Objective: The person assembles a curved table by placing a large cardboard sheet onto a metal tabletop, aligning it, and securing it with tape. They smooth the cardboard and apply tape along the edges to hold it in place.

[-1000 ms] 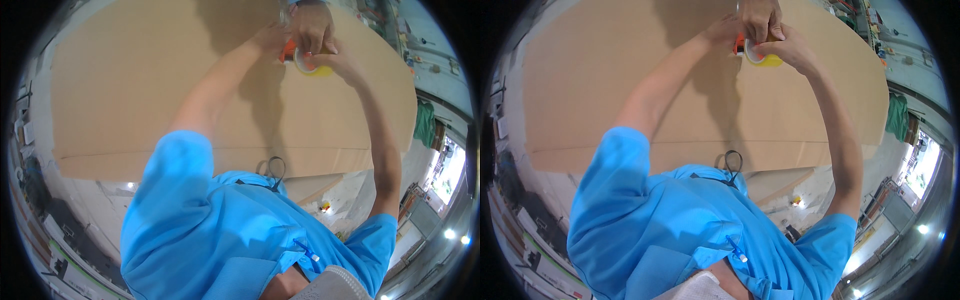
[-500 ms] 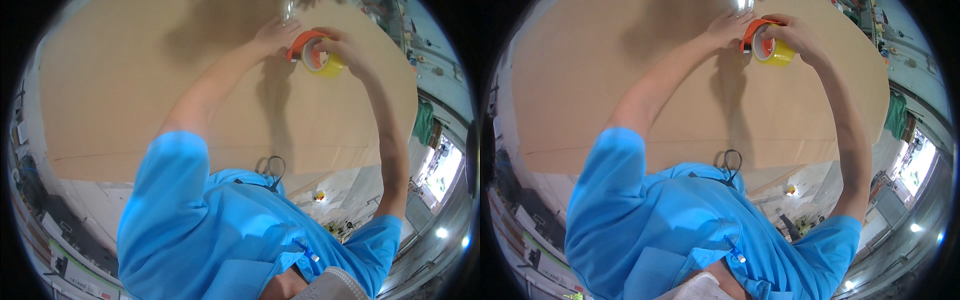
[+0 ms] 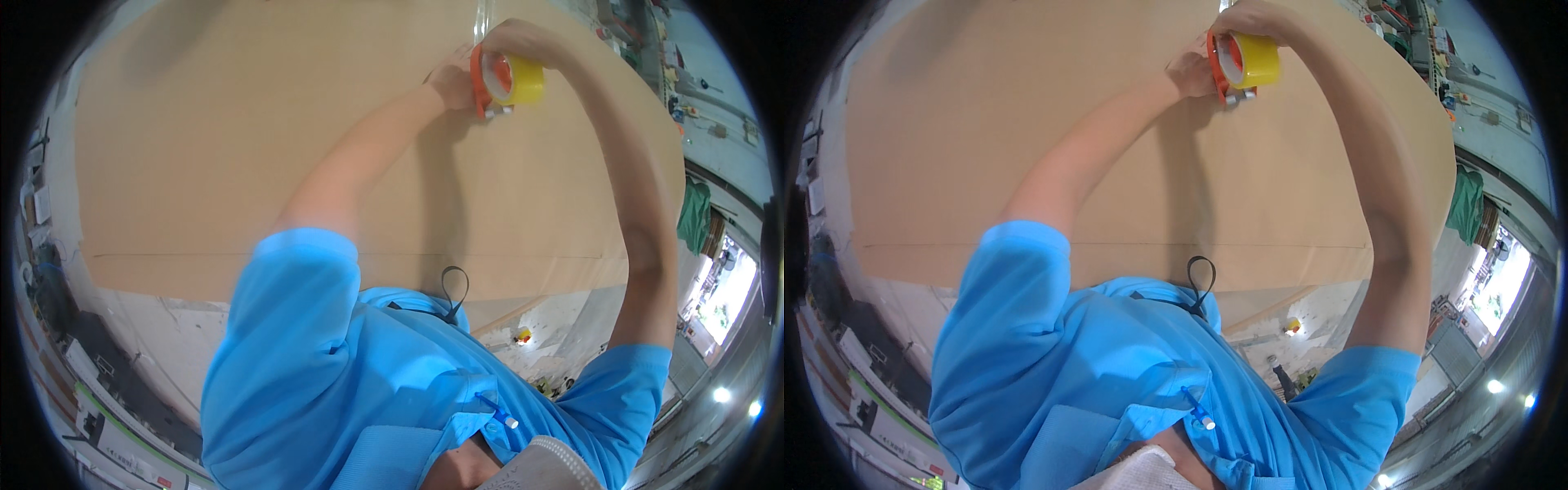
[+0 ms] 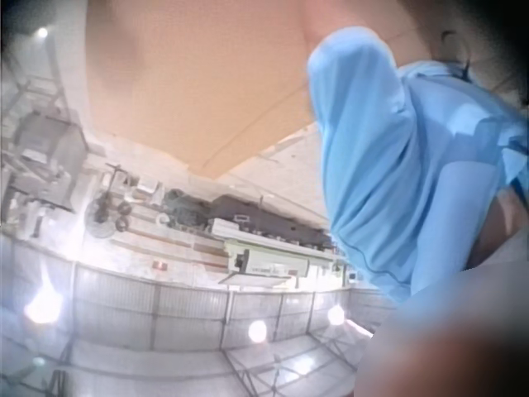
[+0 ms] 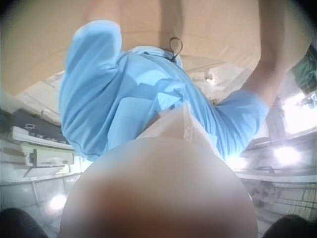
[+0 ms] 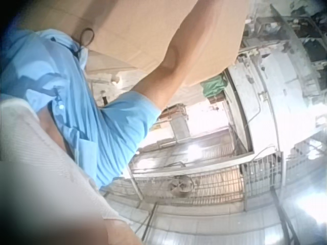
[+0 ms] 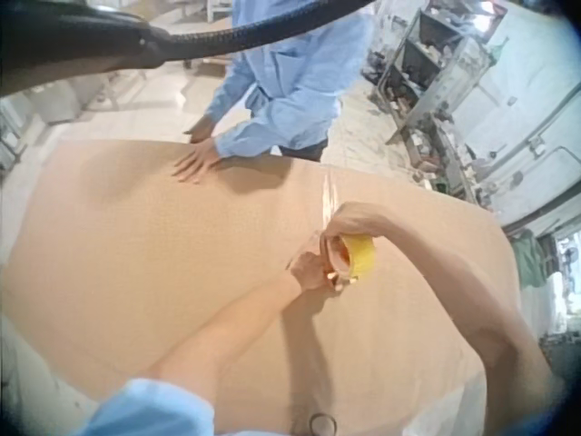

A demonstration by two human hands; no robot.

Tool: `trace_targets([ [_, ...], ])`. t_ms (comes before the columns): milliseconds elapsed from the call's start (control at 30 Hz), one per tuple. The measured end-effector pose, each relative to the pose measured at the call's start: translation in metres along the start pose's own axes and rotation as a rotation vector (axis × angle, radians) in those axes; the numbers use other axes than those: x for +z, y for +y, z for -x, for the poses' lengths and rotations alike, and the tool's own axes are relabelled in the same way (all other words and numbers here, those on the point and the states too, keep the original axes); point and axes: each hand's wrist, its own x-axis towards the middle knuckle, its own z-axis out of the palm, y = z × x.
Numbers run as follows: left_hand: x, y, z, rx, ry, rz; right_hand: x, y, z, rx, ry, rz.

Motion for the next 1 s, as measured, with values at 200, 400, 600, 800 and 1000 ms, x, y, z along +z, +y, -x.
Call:
trace_targets([
  [200,0.012,0.000,0.005,0.039,-0.036,-0.281,0.055,0.000,0.016,-0.045,-0.058,0.340],
  [400,0.009,0.031,0.042,0.060,-0.141,-0.148,0.035,0.025,0.153,-0.350,0.395,-0.092],
  [600,-0.022,0.130,0.155,-0.098,-0.300,0.026,0.092,0.002,0.200,-0.648,0.809,-1.072],
  [800,-0.099,0.157,0.321,-0.312,-0.172,0.489,0.208,-0.059,0.070,-0.548,0.512,-1.724],
  [1000,-0.236,0.059,0.588,-0.829,0.289,0.080,0.365,-0.205,-0.020,-0.745,0.262,-1.770],
])
